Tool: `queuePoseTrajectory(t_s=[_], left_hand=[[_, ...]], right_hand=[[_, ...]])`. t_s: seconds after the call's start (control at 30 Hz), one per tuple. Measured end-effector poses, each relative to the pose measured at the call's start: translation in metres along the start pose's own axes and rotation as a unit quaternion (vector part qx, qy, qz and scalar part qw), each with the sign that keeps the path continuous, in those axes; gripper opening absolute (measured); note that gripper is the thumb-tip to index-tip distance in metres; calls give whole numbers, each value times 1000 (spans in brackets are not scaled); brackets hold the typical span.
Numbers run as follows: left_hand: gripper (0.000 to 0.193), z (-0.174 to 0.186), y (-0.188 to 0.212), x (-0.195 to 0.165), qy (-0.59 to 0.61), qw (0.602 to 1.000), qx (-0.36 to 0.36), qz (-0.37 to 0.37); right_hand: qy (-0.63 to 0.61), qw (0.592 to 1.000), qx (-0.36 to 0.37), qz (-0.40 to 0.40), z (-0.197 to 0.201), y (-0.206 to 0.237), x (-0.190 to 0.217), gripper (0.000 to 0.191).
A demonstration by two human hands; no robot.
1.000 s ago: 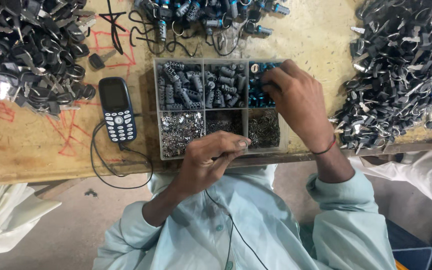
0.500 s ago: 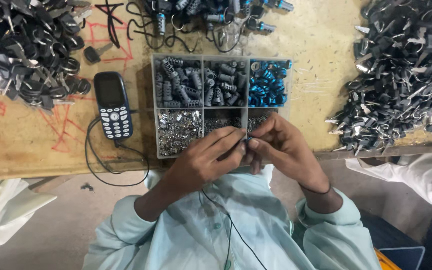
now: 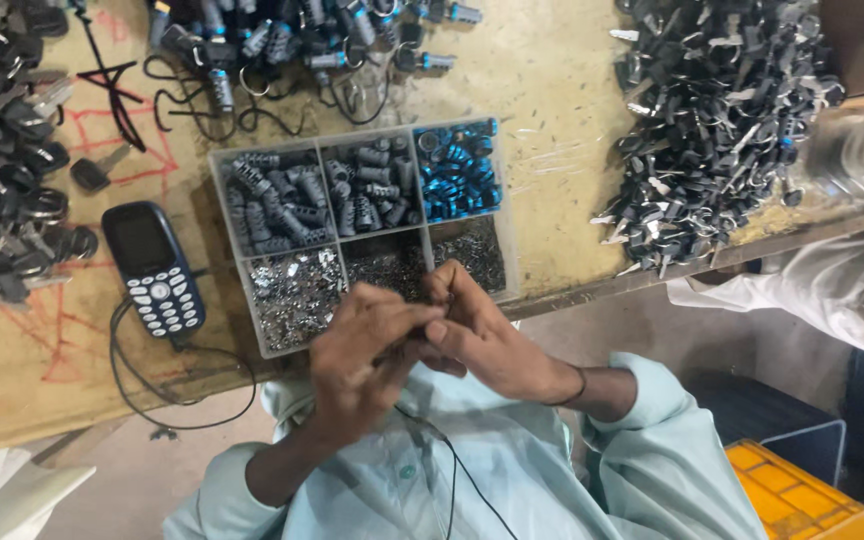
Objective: The person sits at a workbench assembling small lock components. They pick a gray ribbed housing and small metal pins from a compartment box, press a blue cap onto the housing by hand, and set the finished assembly on the table, repeating this with successive parts.
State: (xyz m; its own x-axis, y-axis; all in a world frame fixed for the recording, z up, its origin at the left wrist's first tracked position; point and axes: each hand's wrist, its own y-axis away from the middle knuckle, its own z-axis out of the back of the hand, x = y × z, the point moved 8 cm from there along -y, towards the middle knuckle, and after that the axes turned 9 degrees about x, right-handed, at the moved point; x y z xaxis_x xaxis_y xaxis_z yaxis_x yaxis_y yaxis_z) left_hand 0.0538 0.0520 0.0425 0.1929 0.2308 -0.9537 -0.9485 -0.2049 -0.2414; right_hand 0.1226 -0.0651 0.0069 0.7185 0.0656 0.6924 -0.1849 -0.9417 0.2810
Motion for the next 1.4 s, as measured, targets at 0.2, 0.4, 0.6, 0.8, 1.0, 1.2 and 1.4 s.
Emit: queuePoseTrajectory(t_s=[0.2, 0.4, 0.6, 0.8, 1.0, 1.2, 1.4], left_hand=[[33, 17, -17, -5, -77, 996, -27, -39], [30, 20, -24, 5, -60, 998, -10, -8], [28, 13, -25, 7, -45, 999, 12, -10], [29, 13, -25, 6, -48, 999, 27, 2], [29, 13, -28, -1, -54, 998, 19, 0], [42, 1, -25, -20, -71, 994, 45, -69], [47, 6, -17, -21, -119, 989, 33, -82]], right_hand=[[786, 425, -442, 82, 106, 28, 181, 13], [802, 498, -328, -38, 141, 44, 176, 24], [745, 531, -402, 34, 108, 45, 144, 29], [718, 570, -381, 120, 122, 55, 124, 14], [398, 787, -308, 357, 118, 87, 135, 8], [467, 850, 28, 244, 11, 38, 97, 30], [662, 733, -83, 135, -24, 18, 75, 39]])
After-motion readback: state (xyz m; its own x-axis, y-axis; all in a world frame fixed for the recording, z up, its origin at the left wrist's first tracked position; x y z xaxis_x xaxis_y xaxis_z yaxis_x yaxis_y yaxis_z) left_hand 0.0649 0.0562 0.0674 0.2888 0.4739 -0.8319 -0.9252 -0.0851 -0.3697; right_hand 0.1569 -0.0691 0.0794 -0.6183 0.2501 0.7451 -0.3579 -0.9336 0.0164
